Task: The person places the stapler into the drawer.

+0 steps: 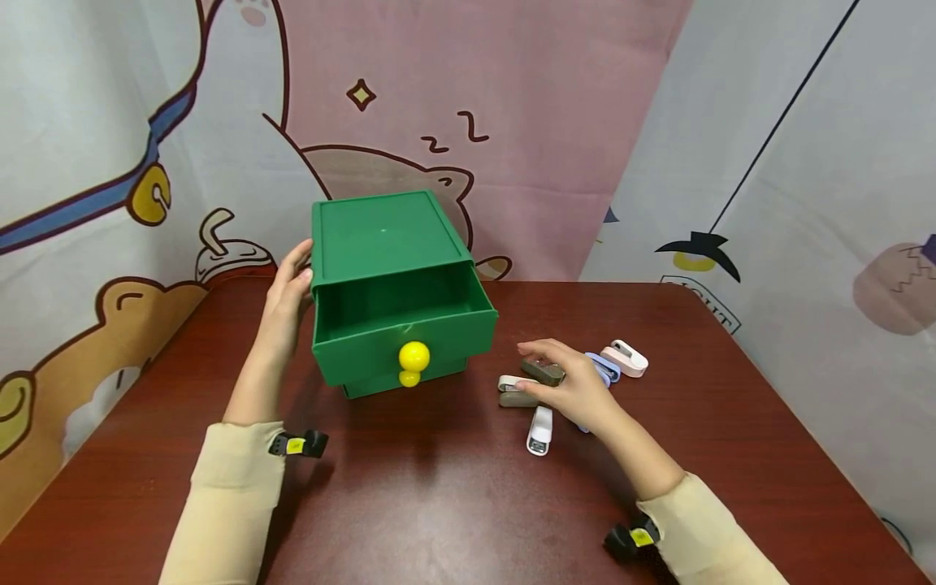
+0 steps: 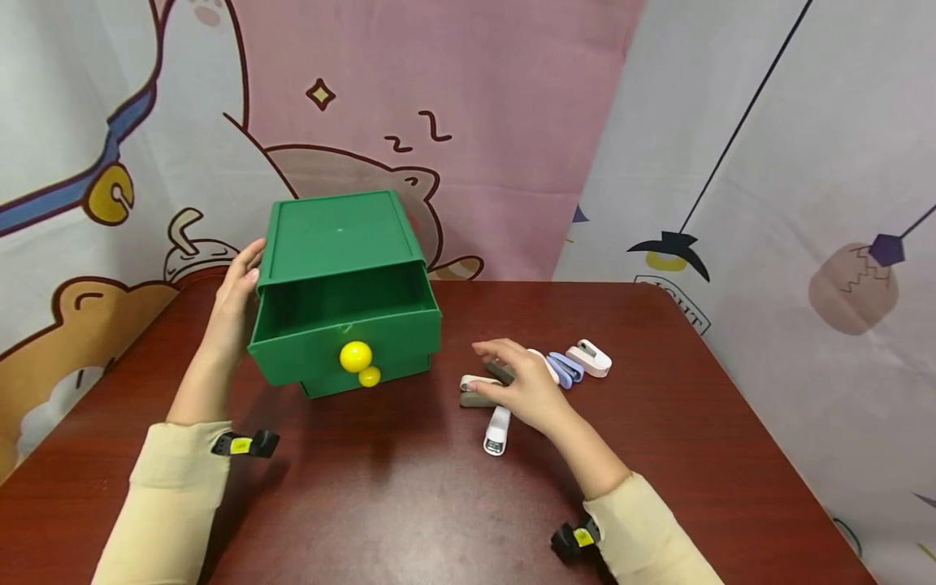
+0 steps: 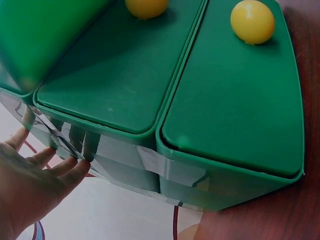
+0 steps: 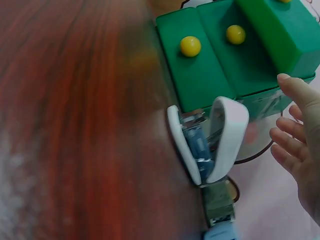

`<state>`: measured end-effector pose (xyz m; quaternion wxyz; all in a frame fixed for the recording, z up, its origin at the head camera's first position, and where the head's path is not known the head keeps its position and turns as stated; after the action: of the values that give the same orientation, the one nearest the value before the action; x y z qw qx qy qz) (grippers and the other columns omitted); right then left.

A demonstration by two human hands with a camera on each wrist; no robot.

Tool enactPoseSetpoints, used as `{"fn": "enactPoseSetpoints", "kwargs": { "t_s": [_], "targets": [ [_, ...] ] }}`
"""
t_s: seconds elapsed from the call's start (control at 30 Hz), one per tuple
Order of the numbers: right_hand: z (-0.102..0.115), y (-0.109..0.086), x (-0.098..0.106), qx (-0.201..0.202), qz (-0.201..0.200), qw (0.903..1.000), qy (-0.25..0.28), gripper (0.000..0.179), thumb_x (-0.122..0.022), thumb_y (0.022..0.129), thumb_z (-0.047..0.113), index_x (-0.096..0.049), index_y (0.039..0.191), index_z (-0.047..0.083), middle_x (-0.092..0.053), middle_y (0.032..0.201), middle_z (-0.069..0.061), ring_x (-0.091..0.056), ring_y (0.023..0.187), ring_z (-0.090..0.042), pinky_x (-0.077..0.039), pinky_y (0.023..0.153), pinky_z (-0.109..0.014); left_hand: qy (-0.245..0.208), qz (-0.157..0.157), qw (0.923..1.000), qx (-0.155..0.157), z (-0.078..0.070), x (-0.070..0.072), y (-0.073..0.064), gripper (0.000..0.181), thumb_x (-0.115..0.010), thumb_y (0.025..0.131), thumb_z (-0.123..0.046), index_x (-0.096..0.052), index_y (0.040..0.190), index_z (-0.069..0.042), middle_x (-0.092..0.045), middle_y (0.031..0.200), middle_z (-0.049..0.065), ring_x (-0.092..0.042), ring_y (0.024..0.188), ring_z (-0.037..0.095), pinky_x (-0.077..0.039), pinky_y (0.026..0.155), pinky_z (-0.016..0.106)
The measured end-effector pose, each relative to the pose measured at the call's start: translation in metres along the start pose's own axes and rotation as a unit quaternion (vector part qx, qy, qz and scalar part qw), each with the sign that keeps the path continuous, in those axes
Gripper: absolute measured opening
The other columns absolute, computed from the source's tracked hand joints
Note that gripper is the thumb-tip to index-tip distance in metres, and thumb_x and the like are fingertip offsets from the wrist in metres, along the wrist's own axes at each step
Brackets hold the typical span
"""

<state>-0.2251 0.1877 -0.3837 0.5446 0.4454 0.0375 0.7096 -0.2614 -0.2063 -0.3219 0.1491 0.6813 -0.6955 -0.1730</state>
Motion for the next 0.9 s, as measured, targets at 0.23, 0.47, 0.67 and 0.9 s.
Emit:
{"fn": "enactPoseSetpoints", "kwargs": {
  "t_s": [0.23,0.47,0.67,0.9],
  "targets": [
    [-0.014,-0.003,-0.006,-0.038,0.035,0.9986,0.003,0.047,-0.082,0.077,0.016,-0.065,0.12,0.008,-0.066,0.108,-0.004,-0.063,0.096,-0.029,-0.048,0.083,-0.044,0.006,-0.002,1.0,0.001,0.0,0.0,0.0,0.055,-0.039,0.099,-0.026,-0.028,0.151,-0.012,-0.031,0.149,0.01,-0.043,0.12,0.023,-0.026,0.102,0.046],
    [-0.028,-0.005,-0.011,-0.065,0.073,0.9947,0.03,0.048,-0.081,0.077,0.013,-0.064,0.12,-0.001,-0.065,0.112,-0.017,-0.062,0.099,-0.032,-0.047,0.086,-0.043,0.009,-0.002,1.0,0.003,0.001,0.0,-0.001,0.055,-0.039,0.099,-0.027,-0.028,0.151,-0.012,-0.03,0.149,0.01,-0.043,0.12,0.023,-0.026,0.102,0.045],
    [-0.034,-0.007,-0.014,-0.087,0.086,0.9923,0.023,0.05,-0.081,0.077,0.014,-0.063,0.12,-0.003,-0.065,0.113,-0.016,-0.062,0.101,-0.027,-0.046,0.087,-0.043,0.008,-0.002,1.0,0.001,0.001,0.0,0.0,0.055,-0.039,0.099,-0.027,-0.028,0.151,-0.012,-0.03,0.149,0.01,-0.042,0.12,0.023,-0.026,0.101,0.045],
    [-0.033,-0.007,-0.02,-0.089,0.1,0.991,-0.005,0.051,-0.081,0.077,0.016,-0.063,0.122,-0.002,-0.065,0.117,-0.013,-0.06,0.106,-0.029,-0.045,0.089,-0.046,0.006,-0.002,1.0,0.003,0.001,0.0,0.0,0.055,-0.039,0.099,-0.028,-0.028,0.151,-0.012,-0.03,0.15,0.01,-0.042,0.12,0.023,-0.026,0.101,0.044]
  ]
}}
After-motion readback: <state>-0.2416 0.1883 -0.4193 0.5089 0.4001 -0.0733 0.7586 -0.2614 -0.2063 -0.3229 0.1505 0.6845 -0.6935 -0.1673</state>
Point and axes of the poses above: each hand's wrist, its own y-axis towards the middle knuckle, its own x-axis out of the back of the hand, z = x × y, the point moved 1 cm from there along y, towards the middle knuckle
